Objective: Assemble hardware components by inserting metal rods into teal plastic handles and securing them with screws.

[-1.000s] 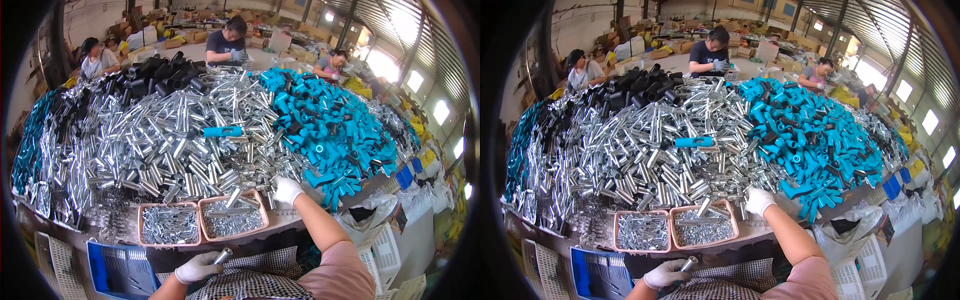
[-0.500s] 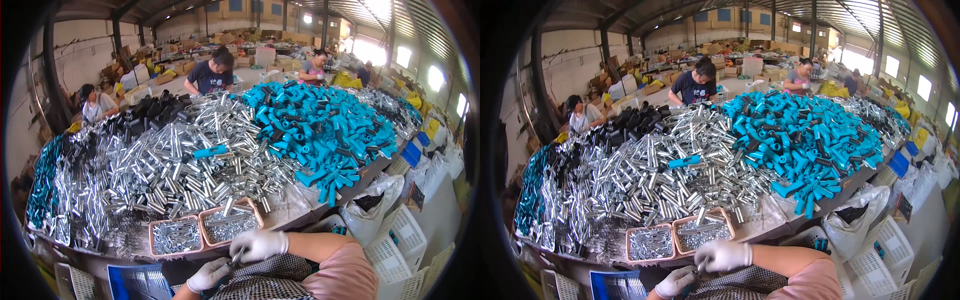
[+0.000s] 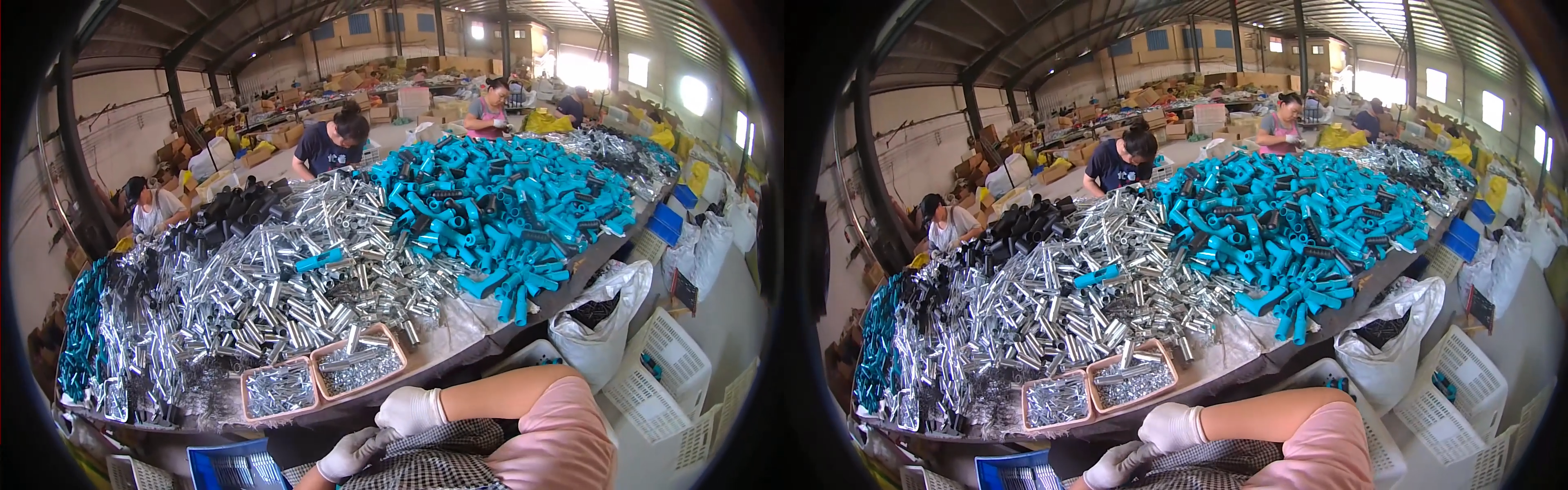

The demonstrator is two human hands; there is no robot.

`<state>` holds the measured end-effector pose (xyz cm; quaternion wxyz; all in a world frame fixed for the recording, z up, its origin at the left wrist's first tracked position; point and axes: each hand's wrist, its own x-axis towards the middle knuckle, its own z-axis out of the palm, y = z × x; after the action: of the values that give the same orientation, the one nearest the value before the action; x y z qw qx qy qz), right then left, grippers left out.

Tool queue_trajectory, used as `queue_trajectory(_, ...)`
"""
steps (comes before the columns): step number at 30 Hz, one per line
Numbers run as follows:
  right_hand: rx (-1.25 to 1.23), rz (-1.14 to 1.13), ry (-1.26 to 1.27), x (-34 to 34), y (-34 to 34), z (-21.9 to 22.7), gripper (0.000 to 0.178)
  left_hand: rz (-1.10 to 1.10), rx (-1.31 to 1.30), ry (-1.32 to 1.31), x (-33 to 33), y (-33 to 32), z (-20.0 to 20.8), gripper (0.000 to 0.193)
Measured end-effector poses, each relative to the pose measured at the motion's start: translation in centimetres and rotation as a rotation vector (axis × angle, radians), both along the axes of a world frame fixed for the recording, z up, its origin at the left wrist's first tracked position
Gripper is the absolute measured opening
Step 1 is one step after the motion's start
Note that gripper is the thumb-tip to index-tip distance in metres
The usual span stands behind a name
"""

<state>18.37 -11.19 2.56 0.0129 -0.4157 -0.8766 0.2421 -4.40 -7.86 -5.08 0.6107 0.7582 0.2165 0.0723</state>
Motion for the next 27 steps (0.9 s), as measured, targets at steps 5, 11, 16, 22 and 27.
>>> queue_trajectory(5, 0.149, -0.089, 0.213, 1.6, -1.6, -0.2, 0.055, 0.025, -0.056, -0.071, -0.2, -0.6, -0.8, 0.037)
queue_trajectory(11, 0.036, -0.121, 0.175, 1.4, -1.2, -1.5, 0.038, 0.019, -0.085, 0.055, 0.0, -0.2, -1.5, 0.035)
queue_trajectory(16, 0.079, -0.176, 0.173, 1.7, -2.2, -1.5, 0.043, 0.078, -0.072, -0.034, 0.3, -1.1, 0.3, 0.035)
queue_trajectory(22, 0.038, -0.141, 0.067, 2.0, -1.6, -1.9, 0.038, 0.107, -0.006, 0.004, 1.0, -1.6, 0.7, 0.036)
queue_trajectory(27, 0.153, -0.174, 0.298, 1.9, -2.2, -1.5, 0.039, 0.107, 0.103, -0.010, 0.5, -1.2, 0.2, 0.037)
